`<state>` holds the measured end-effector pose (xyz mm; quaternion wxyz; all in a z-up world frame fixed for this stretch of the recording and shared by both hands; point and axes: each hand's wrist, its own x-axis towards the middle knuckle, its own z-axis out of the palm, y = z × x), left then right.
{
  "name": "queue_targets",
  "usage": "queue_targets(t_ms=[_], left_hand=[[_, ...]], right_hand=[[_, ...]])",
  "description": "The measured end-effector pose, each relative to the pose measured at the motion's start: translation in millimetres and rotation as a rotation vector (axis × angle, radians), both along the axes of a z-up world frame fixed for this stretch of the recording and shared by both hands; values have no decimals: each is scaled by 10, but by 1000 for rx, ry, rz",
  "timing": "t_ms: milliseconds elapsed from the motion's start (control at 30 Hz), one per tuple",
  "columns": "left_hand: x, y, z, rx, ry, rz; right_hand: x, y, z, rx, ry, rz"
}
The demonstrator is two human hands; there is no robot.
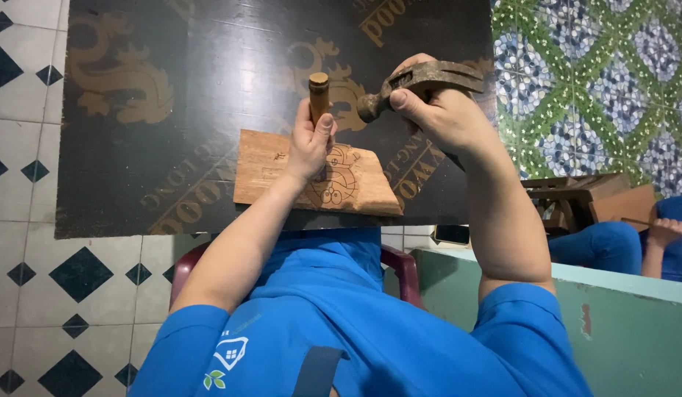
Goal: Carving a design into a wooden board using a hammer and a wood carving chisel.
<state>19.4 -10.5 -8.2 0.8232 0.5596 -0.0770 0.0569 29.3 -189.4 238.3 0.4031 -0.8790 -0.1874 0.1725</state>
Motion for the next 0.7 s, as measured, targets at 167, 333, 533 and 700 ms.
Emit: queue_targets(t_ms=[167,333,533,700], left_hand=[[15,-22,-45,-55,-26,-25],[-16,-24,-20,16,-28,-30],[-4,-20,-50,-59,-32,-22],[-6,2,-10,-87,-8,-23]], right_hand=[[6,-26,-35,4,6,7],[-55,-1,18,-75,25,-47],[-20,55,70,25,-5,3],[18,61,58,32,3,1]])
